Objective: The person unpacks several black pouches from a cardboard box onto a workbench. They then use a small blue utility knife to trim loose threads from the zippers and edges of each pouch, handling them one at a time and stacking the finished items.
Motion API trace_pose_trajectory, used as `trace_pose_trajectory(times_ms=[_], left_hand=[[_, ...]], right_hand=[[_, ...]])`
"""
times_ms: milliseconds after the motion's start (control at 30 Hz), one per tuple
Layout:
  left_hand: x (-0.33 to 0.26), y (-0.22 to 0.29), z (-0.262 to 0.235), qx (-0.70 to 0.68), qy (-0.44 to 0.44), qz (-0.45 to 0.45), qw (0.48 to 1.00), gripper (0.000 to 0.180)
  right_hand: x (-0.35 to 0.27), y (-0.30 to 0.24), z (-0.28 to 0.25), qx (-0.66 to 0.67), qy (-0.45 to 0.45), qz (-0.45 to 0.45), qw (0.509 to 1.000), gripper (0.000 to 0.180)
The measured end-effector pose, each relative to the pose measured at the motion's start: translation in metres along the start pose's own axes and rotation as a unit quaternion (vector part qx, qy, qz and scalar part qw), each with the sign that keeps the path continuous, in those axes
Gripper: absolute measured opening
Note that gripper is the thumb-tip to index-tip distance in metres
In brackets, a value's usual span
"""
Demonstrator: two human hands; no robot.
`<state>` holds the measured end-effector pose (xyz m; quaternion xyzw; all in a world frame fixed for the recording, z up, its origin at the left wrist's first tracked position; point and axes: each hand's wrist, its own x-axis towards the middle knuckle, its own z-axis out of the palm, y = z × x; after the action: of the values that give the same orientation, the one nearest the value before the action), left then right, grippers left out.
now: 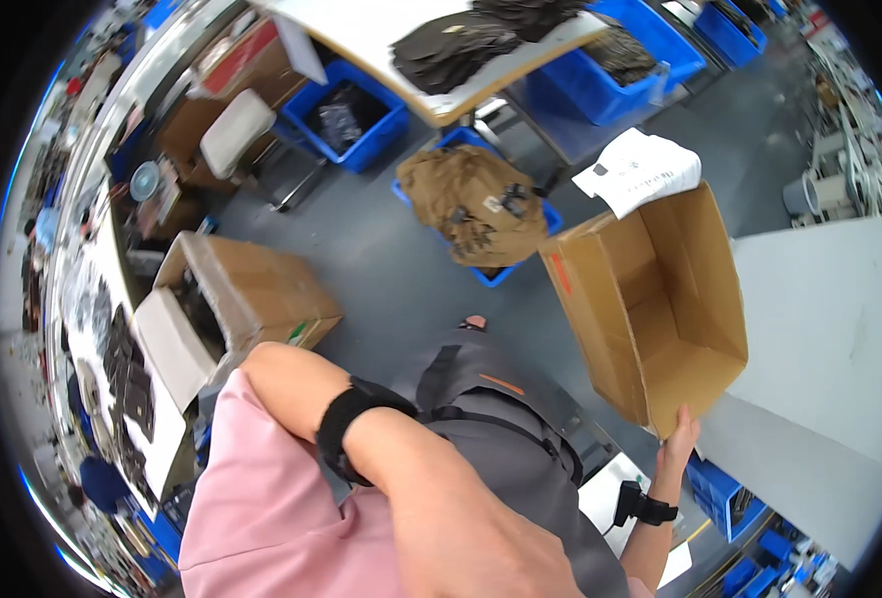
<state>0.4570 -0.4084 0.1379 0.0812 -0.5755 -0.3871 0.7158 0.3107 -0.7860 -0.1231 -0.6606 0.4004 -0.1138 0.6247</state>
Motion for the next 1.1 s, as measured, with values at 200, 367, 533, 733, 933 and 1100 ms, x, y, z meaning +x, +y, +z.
trace_pose_trajectory(times_ms=[200,367,533,733,933,1100], left_hand=[[0.054,-0.035,-0.11,0.078,-0.081,-0.099,0.989,0.033],[0.083,-0.064,-0.199,0.251,0.099,-0.209,0.94,0.025],[0.048,-0.093,-0.279,0.457,0.414,-0.363,0.699,0.021],[0.037,-0.114,-0.386,0.452,0.575,-0.377,0.568,0.03],[0.063,-0.108,-0.524,0.472,0.577,-0.334,0.576,0.05],[0.106,-0.089,-0.617,0.489,0.573,-0.274,0.598,0.035]], right_hand=[[0.086,-0.033,-0.015,0.045,0.025,0.043,0.998,0.04],[0.185,-0.072,-0.025,0.02,-0.006,0.055,0.998,0.039],[0.274,-0.099,-0.017,0.023,-0.062,0.037,0.997,0.041],[0.357,-0.124,0.021,0.011,-0.077,0.019,0.997,0.041],[0.435,-0.19,0.055,-0.033,-0.083,-0.045,0.995,0.04],[0.494,-0.27,0.079,-0.06,-0.06,-0.134,0.987,0.039]])
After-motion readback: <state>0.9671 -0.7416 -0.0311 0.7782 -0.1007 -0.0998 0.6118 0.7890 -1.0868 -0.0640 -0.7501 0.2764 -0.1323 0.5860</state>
